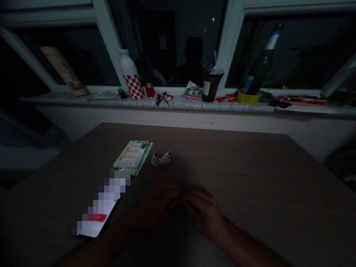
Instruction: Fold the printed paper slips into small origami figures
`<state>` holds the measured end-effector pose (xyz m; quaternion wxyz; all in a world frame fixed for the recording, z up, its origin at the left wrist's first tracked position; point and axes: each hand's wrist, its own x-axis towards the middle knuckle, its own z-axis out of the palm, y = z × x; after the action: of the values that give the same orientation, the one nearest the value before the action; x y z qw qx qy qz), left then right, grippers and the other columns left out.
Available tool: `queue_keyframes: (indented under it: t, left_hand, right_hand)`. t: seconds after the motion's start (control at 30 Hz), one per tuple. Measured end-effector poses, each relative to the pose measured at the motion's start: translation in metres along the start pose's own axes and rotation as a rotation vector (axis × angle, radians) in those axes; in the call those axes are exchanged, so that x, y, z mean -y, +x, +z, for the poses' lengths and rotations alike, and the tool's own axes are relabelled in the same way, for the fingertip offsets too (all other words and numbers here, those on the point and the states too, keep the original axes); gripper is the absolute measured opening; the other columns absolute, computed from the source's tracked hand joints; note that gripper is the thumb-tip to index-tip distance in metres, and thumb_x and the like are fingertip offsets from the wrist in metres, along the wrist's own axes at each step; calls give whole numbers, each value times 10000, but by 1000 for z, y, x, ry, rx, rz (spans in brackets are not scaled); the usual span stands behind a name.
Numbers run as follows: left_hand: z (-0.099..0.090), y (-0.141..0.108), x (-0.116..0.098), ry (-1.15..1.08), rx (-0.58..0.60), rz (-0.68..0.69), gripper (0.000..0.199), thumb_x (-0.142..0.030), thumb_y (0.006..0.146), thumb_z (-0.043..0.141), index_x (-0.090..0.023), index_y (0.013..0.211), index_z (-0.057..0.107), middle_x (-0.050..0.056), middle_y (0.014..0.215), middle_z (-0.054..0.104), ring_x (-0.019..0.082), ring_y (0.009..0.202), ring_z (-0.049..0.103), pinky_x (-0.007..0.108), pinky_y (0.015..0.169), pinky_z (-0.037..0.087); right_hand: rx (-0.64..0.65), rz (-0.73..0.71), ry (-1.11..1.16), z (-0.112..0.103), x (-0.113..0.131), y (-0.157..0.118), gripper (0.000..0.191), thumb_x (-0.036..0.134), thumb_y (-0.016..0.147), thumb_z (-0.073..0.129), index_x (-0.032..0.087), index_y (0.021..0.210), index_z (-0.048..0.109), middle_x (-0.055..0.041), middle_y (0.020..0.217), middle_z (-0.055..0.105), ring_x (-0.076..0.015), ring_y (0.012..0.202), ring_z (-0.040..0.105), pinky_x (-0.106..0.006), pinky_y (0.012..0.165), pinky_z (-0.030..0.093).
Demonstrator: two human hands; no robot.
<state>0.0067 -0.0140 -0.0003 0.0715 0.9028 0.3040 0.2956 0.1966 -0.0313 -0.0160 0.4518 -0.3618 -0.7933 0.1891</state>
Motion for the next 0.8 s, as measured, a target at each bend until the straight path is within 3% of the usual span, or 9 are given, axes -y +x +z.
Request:
queue_keyframes:
  t: [0.23, 0.53, 0.8]
  left_hand:
    - [-3, 3, 5, 6, -10, -33, 90, -143, 908, 419, -161, 901, 507, 62, 882, 626, 188, 806, 565, 317, 725, 468]
    - [-2, 2, 9, -23, -42, -123, 106, -180, 908, 436, -169, 899, 540, 62, 889, 633, 177, 806, 580, 317, 730, 487]
    - [-1, -2, 12, 37, -107, -121, 137, -248, 909, 494, -181, 927, 611, 40, 905, 650, 164, 853, 596, 308, 786, 486]
  right_hand:
    - [-175, 59, -1, -2, 5, 1, 112, 126, 823, 591, 207, 860, 659, -28, 737, 703, -159, 641, 664, -250, 575, 534]
    - [-296, 186, 9, 0, -3, -3, 62, 182, 828, 585, 198, 797, 635, -21, 675, 666, -153, 594, 631, -238, 537, 505]
    - [-329, 313, 2, 3, -8, -5, 114, 254, 839, 582, 193, 764, 641, -10, 626, 654, -148, 558, 621, -224, 513, 495]
